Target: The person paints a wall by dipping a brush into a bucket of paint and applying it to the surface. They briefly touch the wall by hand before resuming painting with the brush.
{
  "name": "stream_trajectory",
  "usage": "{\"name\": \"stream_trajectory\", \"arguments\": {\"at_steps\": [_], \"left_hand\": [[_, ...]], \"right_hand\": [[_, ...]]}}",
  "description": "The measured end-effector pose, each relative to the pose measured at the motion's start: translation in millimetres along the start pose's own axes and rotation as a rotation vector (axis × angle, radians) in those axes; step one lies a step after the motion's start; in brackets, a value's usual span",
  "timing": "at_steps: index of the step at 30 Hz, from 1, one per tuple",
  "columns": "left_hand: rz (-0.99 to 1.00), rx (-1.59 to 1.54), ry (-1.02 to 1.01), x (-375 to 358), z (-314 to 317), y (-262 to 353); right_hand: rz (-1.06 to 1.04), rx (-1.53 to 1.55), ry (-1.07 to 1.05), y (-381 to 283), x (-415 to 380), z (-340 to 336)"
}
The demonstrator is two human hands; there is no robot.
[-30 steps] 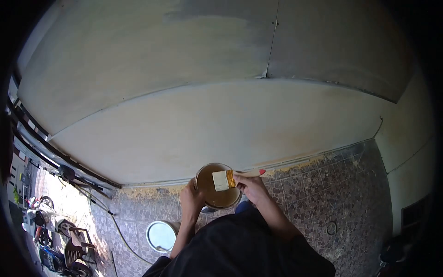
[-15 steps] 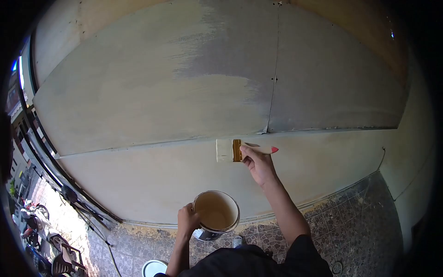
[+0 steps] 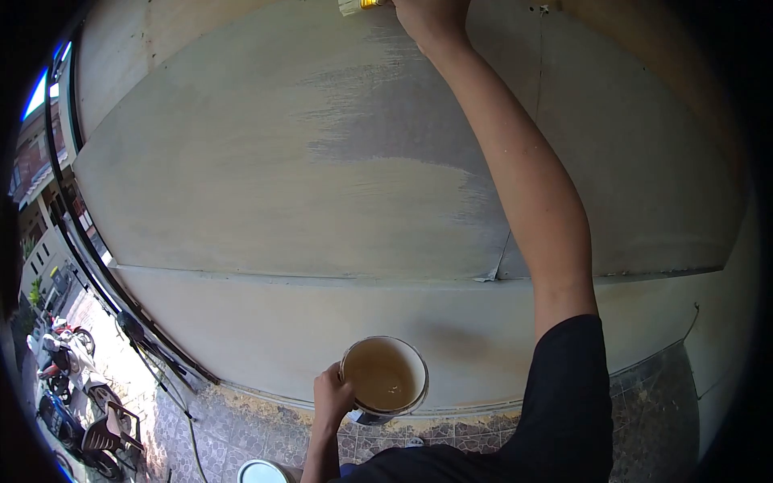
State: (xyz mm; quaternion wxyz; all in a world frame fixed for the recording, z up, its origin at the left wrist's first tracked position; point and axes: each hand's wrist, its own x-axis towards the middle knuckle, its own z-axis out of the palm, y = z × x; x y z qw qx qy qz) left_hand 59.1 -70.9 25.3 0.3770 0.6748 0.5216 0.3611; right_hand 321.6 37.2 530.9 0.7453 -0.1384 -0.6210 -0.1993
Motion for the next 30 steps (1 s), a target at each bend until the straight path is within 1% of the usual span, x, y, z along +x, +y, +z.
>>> {"name": "stream_trajectory", "arguments": {"at_steps": [2,4,6,8,10,11,12,13,15,16,18,19,20,21,22,23,24,25,26,27,29,30], "left_hand": [[0.005,0.017,-0.005,1.6,0.3,3.7],[0.029,0.042,-0.014,7.6,-7.0,1.1],[-0.022,-0.042,-0.062,7.7,-5.5,-11.1],[-0.030,-0.041,-0.080,8.3,-11.7,-11.1],[-0.009,-0.002,-0.092,12.1,-16.5,-15.8],[0.038,0.022,-0.064,10.9,-17.8,-16.8],[0.045,0.020,-0.068,10.5,-21.7,-16.7],[0.046,0.020,-0.065,8.3,-25.8,-16.6],[0.049,0.016,-0.065,6.1,-29.7,-17.6],[0.038,0.009,-0.065,5.8,-31.5,-18.3],[0.032,0.008,-0.069,5.8,-32.7,-23.2],[0.005,0.009,-0.090,7.5,-30.8,-28.5],[-0.025,0.013,-0.114,7.6,-30.4,-31.8],[-0.019,0.024,-0.122,8.4,-31.9,-30.6],[0.013,0.023,-0.101,7.6,-32.8,-28.3],[0.044,0.018,-0.084,5.2,-33.0,-27.1],[0.045,0.023,-0.098,4.6,-33.0,-27.0],[0.048,0.013,-0.099,6.6,-32.6,-26.4],[0.046,0.004,-0.102,6.0,-33.1,-26.6],[0.047,0.008,-0.112,5.6,-34.0,-26.2],[0.090,0.005,-0.139,6.8,-33.0,-23.7],[0.094,0.002,-0.143,7.8,-31.2,-24.1]], "right_hand": [[-0.013,-0.064,0.010,6.8,-3.3,6.3],[0.002,-0.190,0.035,9.7,-7.3,10.0],[-0.026,-0.243,0.065,15.5,-9.2,-2.3],[0.045,-0.168,0.215,20.6,-10.7,-24.2],[-0.035,-0.310,0.337,6.8,-10.6,-49.6],[-0.078,-0.396,0.362,-2.7,-11.8,-61.5],[-0.120,-0.482,0.383,-16.0,-12.9,-69.0],[-0.124,-0.488,0.381,-25.9,-13.2,-76.3],[-0.118,-1.212,0.257,-39.9,-11.9,-83.5],[-0.121,-1.215,0.258,-28.6,-7.7,-76.9],[-0.342,-1.399,0.248,5.8,-0.5,-42.5],[-0.544,-1.238,0.242,11.1,-4.1,-10.4],[-0.423,-1.174,0.168,17.4,-8.5,23.3],[-0.294,-1.277,-0.022,16.4,-17.5,56.6],[-0.375,-1.099,-0.016,22.0,-27.4,89.8],[-0.465,-0.998,-0.059,34.4,-32.3,122.8],[-0.369,-0.969,-0.178,30.0,-39.2,151.7],[-0.384,-0.860,-0.193,27.7,-41.4,171.0],[-0.392,-0.750,-0.208,25.4,-43.8,178.8],[-0.388,-0.760,-0.209,18.6,-42.5,169.9],[-0.103,-0.501,-0.122,1.8,-35.1,133.6],[-0.147,-0.526,-0.066,18.4,-25.7,105.9]]}}
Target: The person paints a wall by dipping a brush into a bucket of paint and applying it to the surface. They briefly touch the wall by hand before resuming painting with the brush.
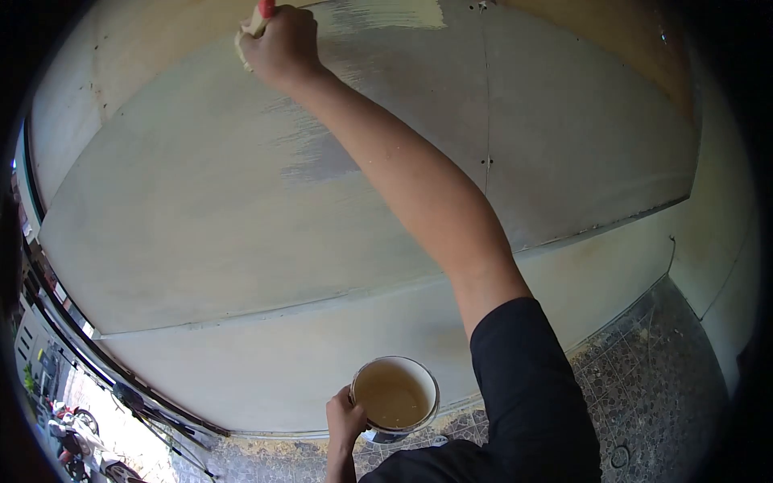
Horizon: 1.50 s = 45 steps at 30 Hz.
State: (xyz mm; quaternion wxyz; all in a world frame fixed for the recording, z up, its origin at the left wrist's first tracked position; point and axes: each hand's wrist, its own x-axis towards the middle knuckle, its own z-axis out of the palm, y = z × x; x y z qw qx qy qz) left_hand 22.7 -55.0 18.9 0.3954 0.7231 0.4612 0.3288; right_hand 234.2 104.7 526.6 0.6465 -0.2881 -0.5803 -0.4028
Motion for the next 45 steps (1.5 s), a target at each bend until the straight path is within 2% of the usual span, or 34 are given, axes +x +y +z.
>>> {"name": "stream_trajectory", "arguments": {"at_steps": [2,3,4,5,6,8,10,11,12,14,15,17,19,20,22,24,26,27,28,30,31,32,33,36,37,39,41,42,43,44,45], "left_hand": [[0.056,-0.005,-0.024,1.9,3.3,-3.4],[0.065,-0.007,-0.025,4.8,3.8,-4.6],[0.049,-0.011,-0.061,5.7,4.6,-6.2],[0.034,-0.013,-0.098,6.4,4.5,-7.3],[0.040,-0.013,-0.102,6.4,4.4,-6.5],[0.018,0.008,-0.143,7.1,2.9,-4.0],[-0.001,-0.011,-0.171,8.1,6.6,-14.4],[-0.025,-0.031,-0.202,9.4,8.8,-17.7],[-0.024,-0.030,-0.205,8.2,8.3,-17.1],[-0.035,-0.034,-0.197,6.3,6.3,-15.1],[-0.035,-0.032,-0.194,5.9,8.1,-18.1],[-0.043,-0.016,-0.178,5.7,11.0,-27.1],[-0.030,0.022,-0.158,0.9,1.1,-11.9],[-0.014,0.048,-0.136,-0.3,-0.1,-5.2],[-0.054,0.015,-0.159,1.8,2.2,-10.3],[-0.097,-0.019,-0.175,1.4,1.4,-11.4],[0.032,0.007,-0.134,-0.1,-0.4,-8.0],[0.031,0.008,-0.132,0.3,-0.8,-9.4],[0.000,0.010,-0.158,1.7,-0.7,-11.4],[-0.028,0.007,-0.183,6.2,1.4,-13.1],[-0.031,0.006,-0.193,8.0,2.2,-14.4],[-0.037,0.008,-0.207,7.4,2.1,-16.1],[-0.040,0.009,-0.209,6.9,0.7,-14.8],[0.035,0.035,-0.194,6.6,-1.8,-10.0],[0.014,0.021,-0.207,7.9,-1.2,-11.2],[-0.010,0.011,-0.219,7.4,-1.6,-15.0],[-0.013,0.019,-0.223,8.1,-0.2,-17.8],[-0.011,0.019,-0.222,8.4,2.0,-21.7],[-0.021,0.007,-0.215,8.6,4.7,-27.0],[-0.028,-0.006,-0.210,9.8,7.1,-29.3],[-0.022,-0.007,-0.215,11.6,8.4,-28.6]], "right_hand": [[0.137,0.029,0.133,31.1,3.6,-64.6],[0.095,0.026,0.195,65.5,7.3,-97.3],[0.159,-0.034,0.249,81.5,11.5,-136.4],[0.389,-0.201,0.162,83.2,12.0,-183.7],[0.318,-0.028,0.312,114.7,17.0,-216.7],[0.318,-0.218,0.398,128.8,20.9,-284.2],[0.286,-0.310,0.463,115.4,23.7,-294.3],[0.197,-0.565,0.429,111.0,23.1,-295.0],[0.110,-0.821,0.387,99.0,20.2,-285.8],[0.076,-0.926,0.293,95.6,17.9,-226.4],[-0.035,-0.899,0.249,76.6,13.0,-182.3],[-0.154,-0.681,0.246,62.2,5.2,-79.3],[-0.274,-0.455,0.123,13.6,-6.4,0.5],[-0.313,-0.264,0.086,-11.1,-12.7,32.7],[-0.239,-0.128,-0.128,-51.7,-20.4,62.4],[-0.079,-0.017,-0.121,-63.3,-17.6,57.3],[0.054,0.120,-0.054,-32.0,-9.5,37.0],[0.051,0.101,0.016,-7.9,-5.6,12.5],[0.148,0.007,0.006,9.1,-0.2,-21.9],[0.197,0.053,0.195,57.0,8.1,-90.2],[0.204,-0.078,0.369,81.2,14.1,-124.3],[0.201,-0.067,0.365,97.2,16.7,-163.8],[0.312,-0.177,0.403,109.7,18.3,-200.6],[0.186,-0.487,0.594,110.8,18.3,-262.4],[0.181,-0.483,0.595,96.9,21.1,-258.3],[0.222,-0.985,0.413,75.5,21.4,-237.3],[0.232,-1.146,0.236,84.6,21.5,-176.2],[-0.020,-0.934,0.274,85.5,12.9,-125.8],[-0.174,-0.770,0.284,68.7,3.3,-80.1],[-0.266,-0.675,0.281,51.2,-3.8,-39.2],[-0.268,-0.580,0.157,39.7,-8.6,-5.6]]}}
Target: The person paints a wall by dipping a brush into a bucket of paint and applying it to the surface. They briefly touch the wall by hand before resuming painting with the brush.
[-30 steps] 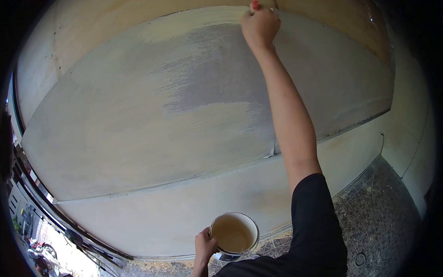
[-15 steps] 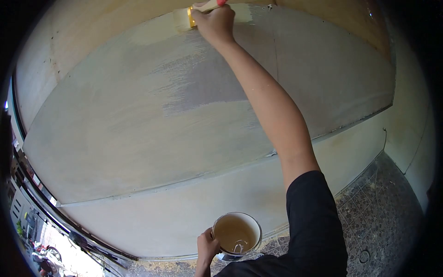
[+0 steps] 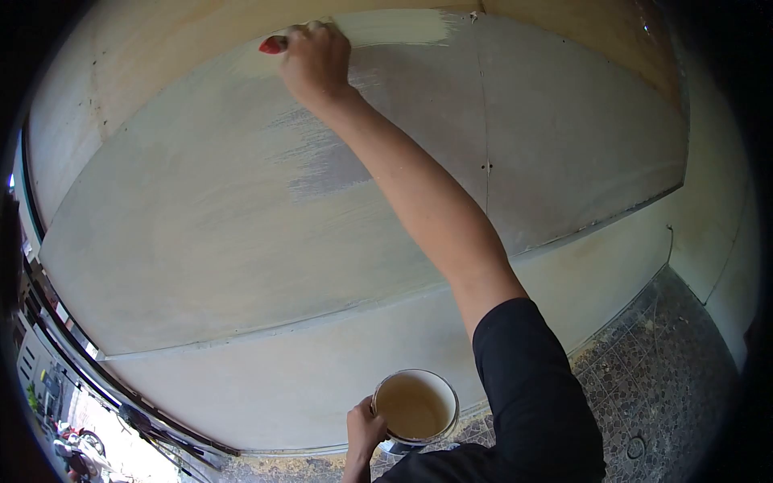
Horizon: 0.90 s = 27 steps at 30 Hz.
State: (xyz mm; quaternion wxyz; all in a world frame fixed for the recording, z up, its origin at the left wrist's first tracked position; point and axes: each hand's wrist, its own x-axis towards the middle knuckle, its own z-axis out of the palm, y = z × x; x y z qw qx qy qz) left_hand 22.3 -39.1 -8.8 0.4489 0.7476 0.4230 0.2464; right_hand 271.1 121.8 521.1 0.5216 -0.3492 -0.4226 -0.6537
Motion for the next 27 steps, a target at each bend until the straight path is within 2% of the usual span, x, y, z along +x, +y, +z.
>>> {"name": "stream_trajectory", "arguments": {"at_steps": [1,2,4,5,7,8,9,10,11,12,14,16,17,19,20,21,22,23,24,25,26,27], "left_hand": [[-0.010,-0.004,0.009,1.2,0.0,0.4],[-0.022,-0.006,0.015,0.6,0.5,0.6],[-0.011,-0.002,0.004,-1.8,-3.8,19.0],[0.000,-0.002,0.003,-3.5,-5.2,26.6],[0.047,-0.001,0.017,-3.9,-2.4,31.5],[0.089,-0.003,0.031,-3.4,0.1,33.2],[0.096,-0.002,0.026,0.1,5.6,28.3],[0.080,0.000,0.014,5.8,12.7,17.7],[0.061,0.001,0.000,8.8,18.0,12.3],[0.061,0.000,-0.006,8.4,20.2,16.5],[0.110,0.033,0.005,4.7,20.4,27.9],[0.053,-0.006,-0.038,3.3,22.1,31.8],[-0.001,-0.052,-0.082,2.2,23.0,32.9],[0.027,-0.018,-0.065,1.2,25.7,36.4],[0.051,0.019,-0.046,0.4,27.0,37.4],[0.049,0.018,-0.051,-0.1,29.9,35.6],[0.084,0.031,-0.037,2.1,33.9,33.0],[0.118,0.047,-0.027,3.0,37.0,31.8],[0.120,0.048,-0.037,3.8,38.8,34.5],[0.107,0.030,-0.039,4.2,39.8,39.2],[0.092,0.014,-0.043,3.2,40.7,42.9],[0.094,0.017,-0.055,4.0,41.7,46.9]], "right_hand": [[-0.042,0.154,-0.055,-26.3,2.1,4.0],[-0.042,0.145,-0.060,-29.8,7.7,-3.4],[-0.010,0.334,-0.158,-34.9,23.7,-20.2],[0.264,0.518,-0.254,-24.0,28.8,-43.1],[0.279,0.571,-0.069,39.9,25.9,-59.2],[0.384,0.708,-0.104,74.9,27.0,-71.1],[0.390,0.684,-0.085,112.5,23.8,-87.4],[0.423,0.711,0.051,144.4,22.5,-101.2],[0.564,0.602,-0.104,188.3,21.7,-127.1],[0.562,0.569,-0.021,219.0,20.3,-145.2],[0.588,0.312,0.054,270.6,21.9,-180.2],[0.508,0.177,0.158,333.9,22.4,-199.0],[0.510,0.173,0.156,332.5,21.9,-203.9],[0.388,-0.367,0.104,315.3,28.8,-217.3],[0.410,-0.379,0.056,285.4,26.6,-202.2],[0.335,-0.469,0.023,272.3,19.7,-172.8],[0.192,-0.397,-0.023,244.9,10.3,-146.3],[-0.064,-0.471,0.034,207.7,4.9,-120.2],[-0.049,-0.300,-0.124,158.6,7.9,-108.1],[0.004,-0.003,-0.072,126.4,5.7,-89.6],[-0.055,0.165,-0.073,101.6,5.1,-78.8],[0.039,0.270,-0.221,72.8,12.4,-94.1]]}}
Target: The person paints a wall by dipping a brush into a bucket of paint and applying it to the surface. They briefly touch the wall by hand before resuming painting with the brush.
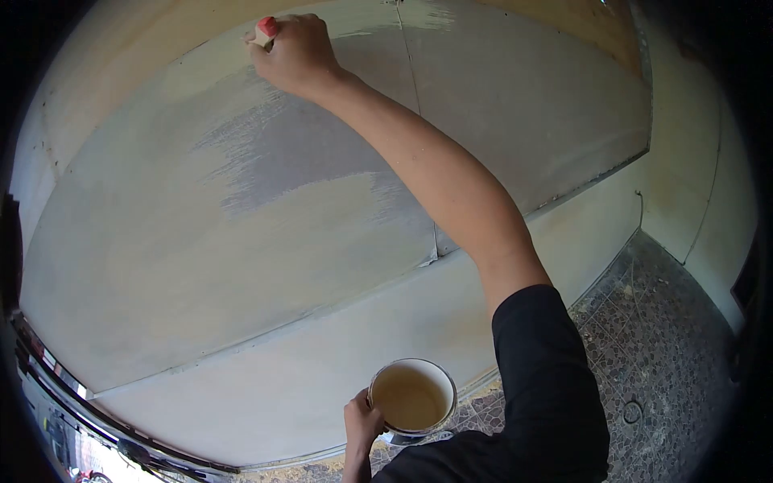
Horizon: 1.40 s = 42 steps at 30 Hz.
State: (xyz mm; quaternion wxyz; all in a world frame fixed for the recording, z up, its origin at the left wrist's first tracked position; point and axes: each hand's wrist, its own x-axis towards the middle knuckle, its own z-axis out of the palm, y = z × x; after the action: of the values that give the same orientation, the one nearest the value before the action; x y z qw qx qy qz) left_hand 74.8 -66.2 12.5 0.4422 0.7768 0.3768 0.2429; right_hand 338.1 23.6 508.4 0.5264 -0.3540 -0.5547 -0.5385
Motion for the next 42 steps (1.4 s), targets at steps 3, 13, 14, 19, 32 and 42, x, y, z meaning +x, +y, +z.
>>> {"name": "stream_trajectory", "arguments": {"at_steps": [3,13,14,19,32,42], "left_hand": [[-0.003,-0.032,-0.021,2.1,0.3,3.5],[0.077,0.004,0.045,7.3,5.5,-23.0],[0.076,0.013,0.057,7.0,6.4,-23.8],[0.017,0.006,0.020,9.9,5.7,-18.1],[0.085,0.048,0.036,7.6,5.8,-17.0],[0.067,0.010,0.062,3.5,-2.0,-26.7]], "right_hand": [[0.177,0.256,-0.057,1.9,5.3,-20.2],[0.620,-0.123,0.519,198.1,-0.9,-190.0],[0.588,-0.313,0.494,194.1,2.0,-186.1],[0.015,-0.330,0.280,86.7,-0.7,-33.9],[0.552,0.341,0.278,171.2,-15.2,-139.2],[0.160,-0.642,0.353,110.5,-0.3,-63.3]]}}
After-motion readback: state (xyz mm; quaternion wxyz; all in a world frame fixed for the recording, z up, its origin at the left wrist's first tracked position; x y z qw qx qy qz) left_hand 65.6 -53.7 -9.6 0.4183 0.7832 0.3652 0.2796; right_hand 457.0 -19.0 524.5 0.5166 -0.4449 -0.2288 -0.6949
